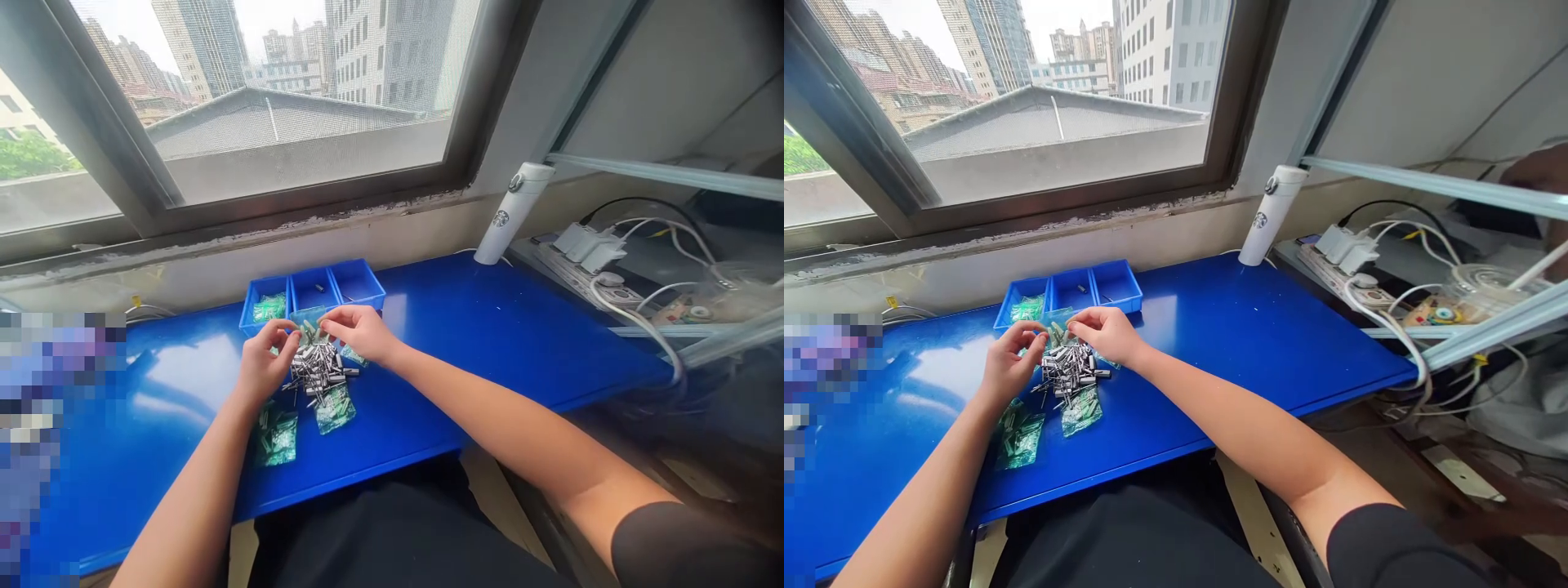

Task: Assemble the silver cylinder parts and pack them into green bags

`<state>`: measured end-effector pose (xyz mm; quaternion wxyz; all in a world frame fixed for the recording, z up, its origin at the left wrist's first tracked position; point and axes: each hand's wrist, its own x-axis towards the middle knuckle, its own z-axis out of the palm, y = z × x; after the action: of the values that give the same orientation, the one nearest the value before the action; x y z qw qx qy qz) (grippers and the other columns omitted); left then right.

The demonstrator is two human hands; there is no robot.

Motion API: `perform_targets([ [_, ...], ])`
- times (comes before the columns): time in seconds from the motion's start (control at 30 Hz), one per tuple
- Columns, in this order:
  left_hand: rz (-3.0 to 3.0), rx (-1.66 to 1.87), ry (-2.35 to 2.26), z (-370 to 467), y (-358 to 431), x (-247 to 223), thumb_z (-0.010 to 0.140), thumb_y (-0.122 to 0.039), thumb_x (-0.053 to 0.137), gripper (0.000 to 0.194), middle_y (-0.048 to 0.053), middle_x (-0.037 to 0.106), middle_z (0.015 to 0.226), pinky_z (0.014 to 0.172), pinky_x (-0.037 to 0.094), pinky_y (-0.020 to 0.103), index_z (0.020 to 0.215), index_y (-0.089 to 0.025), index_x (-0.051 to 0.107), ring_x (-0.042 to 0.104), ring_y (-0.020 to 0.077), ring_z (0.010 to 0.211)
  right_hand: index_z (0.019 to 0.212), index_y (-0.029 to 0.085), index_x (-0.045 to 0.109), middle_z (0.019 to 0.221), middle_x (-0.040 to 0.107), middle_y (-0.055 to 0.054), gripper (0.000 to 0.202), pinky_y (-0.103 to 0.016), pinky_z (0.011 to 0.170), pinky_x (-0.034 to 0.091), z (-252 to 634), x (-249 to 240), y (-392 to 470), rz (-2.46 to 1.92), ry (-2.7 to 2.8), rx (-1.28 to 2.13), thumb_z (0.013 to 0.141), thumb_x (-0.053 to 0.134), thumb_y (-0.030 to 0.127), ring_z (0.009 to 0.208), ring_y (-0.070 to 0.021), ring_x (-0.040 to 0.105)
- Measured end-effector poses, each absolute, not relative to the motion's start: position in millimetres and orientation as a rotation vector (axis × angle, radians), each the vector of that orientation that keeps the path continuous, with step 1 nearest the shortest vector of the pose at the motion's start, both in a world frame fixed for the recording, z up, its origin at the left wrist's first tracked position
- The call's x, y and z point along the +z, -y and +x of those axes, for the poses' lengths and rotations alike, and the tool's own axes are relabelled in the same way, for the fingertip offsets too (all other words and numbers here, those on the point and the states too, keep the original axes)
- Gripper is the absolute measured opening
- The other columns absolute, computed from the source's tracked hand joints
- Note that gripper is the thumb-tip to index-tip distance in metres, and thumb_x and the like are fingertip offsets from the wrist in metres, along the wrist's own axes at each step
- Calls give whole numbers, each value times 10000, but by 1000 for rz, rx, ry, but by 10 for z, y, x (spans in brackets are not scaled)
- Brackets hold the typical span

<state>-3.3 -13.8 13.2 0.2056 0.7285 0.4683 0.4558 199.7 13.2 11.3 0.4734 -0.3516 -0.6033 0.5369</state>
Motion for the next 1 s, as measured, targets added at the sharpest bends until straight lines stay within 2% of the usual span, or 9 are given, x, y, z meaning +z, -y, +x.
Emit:
perform_targets([
  [0.73,2141,1326,-1361,-18,134,122,877,-339,620,153,-57,529,535,491,405,212,890,-202,687,469,89,470,821,152,746,807,727,-59,197,-298,695,503,2009,97,-145,-994,1572,1043,795,688,338,719,-151,623],
  [0.87,2152,1374,-1365,-24,125,111,873,-342,632,168,-52,539,545,496,420,207,905,-197,712,475,85,477,834,145,738,801,719,-58,192,-294,679,504,2009,95,-152,-990,1533,1085,789,706,329,708,-147,627],
  [1.0,2097,1406,-1378,-24,122,102,872,-351,646,192,-29,623,596,495,464,210,954,-193,717,566,99,497,870,147,725,735,693,-28,203,-277,623,502,2000,89,-146,-958,1482,1231,780,727,329,621,-124,612],
])
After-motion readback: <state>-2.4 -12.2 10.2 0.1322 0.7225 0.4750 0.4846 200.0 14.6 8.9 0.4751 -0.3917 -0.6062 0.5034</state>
